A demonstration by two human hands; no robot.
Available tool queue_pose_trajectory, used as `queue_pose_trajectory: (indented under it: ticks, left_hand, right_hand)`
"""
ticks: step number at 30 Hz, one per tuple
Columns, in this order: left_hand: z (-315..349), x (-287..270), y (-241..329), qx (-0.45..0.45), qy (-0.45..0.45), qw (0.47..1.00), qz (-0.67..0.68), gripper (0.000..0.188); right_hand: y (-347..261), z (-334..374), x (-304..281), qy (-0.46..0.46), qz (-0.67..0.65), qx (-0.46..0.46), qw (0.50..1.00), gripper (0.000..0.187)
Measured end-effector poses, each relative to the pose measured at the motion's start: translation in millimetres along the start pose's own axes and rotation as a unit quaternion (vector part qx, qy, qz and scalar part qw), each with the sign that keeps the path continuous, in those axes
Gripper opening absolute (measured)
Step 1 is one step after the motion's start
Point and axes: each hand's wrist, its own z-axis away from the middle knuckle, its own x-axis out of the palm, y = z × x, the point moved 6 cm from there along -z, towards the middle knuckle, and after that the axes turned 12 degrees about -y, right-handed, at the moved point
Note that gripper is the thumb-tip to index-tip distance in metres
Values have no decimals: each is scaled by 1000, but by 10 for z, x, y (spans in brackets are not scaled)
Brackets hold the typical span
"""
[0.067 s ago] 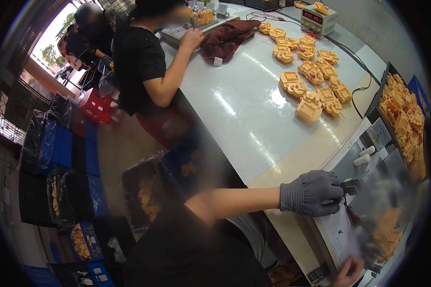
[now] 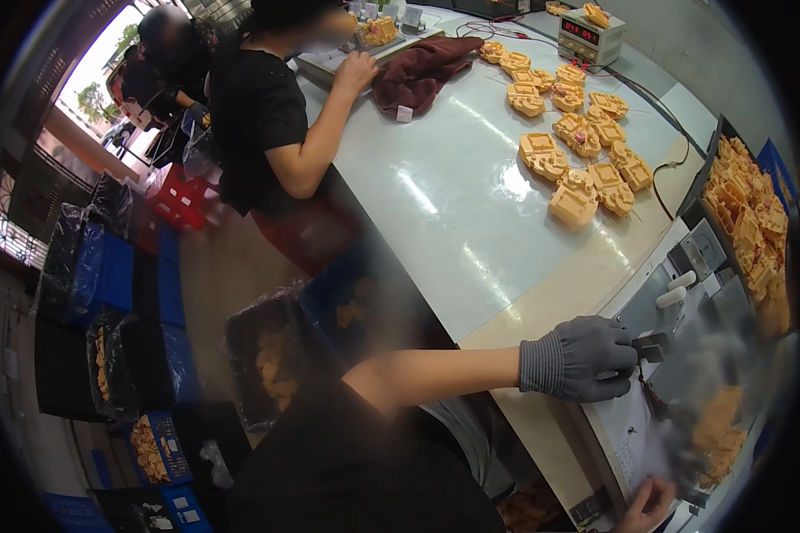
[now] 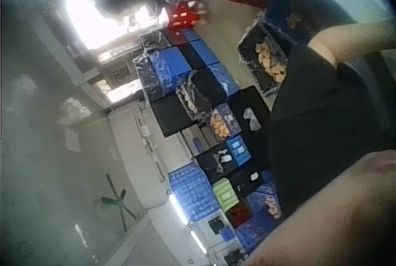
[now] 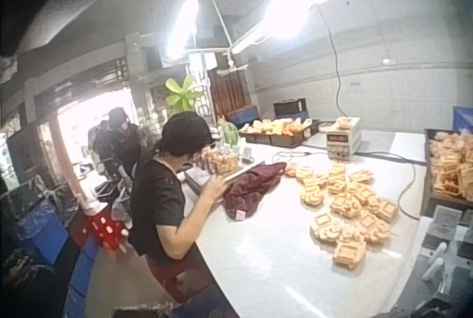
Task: Testing orange plastic electronic housings using a specialized testing jig and measuring results on meters.
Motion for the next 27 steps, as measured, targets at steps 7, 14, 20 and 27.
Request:
queue_pose_trajectory:
  ticks: [7,14,20,27]
  left_hand:
    - [3,-11,16,-2,-1,1000,1,17]
    - [-11,-1,-7,5,0,1000,-2,16]
    - [-12,2,5,13,-1,1000,-7,16]
    - [-8,-14,7,11,-4,1000,-1,17]
  right_hand:
    - [-64,1,0,7,13,-9,1000,16]
    - [89,53,-21,36,-19,61,997,14]
    - [-16,-7,7,25,34,42,998,15]
    - [-78,-55,8,39,64,60,995,15]
